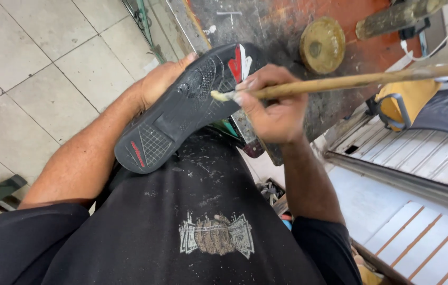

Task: Applying adhesive to a shoe sole and the bottom of a shoe using a brush at a repair bench

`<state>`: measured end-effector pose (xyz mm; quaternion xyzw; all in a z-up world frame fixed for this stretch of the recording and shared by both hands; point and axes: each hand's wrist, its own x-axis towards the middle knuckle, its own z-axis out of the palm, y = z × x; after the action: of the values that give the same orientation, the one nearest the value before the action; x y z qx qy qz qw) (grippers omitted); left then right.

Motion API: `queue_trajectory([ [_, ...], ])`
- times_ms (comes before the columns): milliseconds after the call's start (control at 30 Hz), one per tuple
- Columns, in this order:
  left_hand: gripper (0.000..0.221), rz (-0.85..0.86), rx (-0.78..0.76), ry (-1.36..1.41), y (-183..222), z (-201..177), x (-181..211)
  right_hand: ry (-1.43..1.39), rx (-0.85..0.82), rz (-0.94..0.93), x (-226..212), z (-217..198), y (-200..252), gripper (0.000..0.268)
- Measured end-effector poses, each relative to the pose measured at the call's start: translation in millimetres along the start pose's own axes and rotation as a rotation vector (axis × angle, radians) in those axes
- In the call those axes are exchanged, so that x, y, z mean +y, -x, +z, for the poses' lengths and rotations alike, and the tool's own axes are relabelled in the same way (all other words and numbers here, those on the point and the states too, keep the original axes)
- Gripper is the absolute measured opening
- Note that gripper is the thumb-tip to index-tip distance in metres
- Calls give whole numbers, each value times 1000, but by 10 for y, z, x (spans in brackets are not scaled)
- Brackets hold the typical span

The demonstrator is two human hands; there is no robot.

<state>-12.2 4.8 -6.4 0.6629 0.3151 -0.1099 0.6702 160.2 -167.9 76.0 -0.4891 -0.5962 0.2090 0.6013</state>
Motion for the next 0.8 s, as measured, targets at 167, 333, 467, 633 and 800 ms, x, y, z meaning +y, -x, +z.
queue_trajectory([
  [167, 77, -119, 66, 182, 113, 63, 64, 171, 199, -76, 258, -375, -34, 12],
  [333, 81, -78, 37, 129, 70, 34, 52, 18, 149, 1, 128, -97, -13, 32],
  [467, 78, -72, 84, 110, 24, 48, -28, 277, 263, -85, 242, -239, -164, 10],
  [633, 74, -80, 94, 197, -68, 49, -124, -18, 159, -70, 159, 80, -180, 26],
  [800, 72, -64, 106, 202, -78, 66, -153, 344, 366, 64, 245, -543, -230, 16],
])
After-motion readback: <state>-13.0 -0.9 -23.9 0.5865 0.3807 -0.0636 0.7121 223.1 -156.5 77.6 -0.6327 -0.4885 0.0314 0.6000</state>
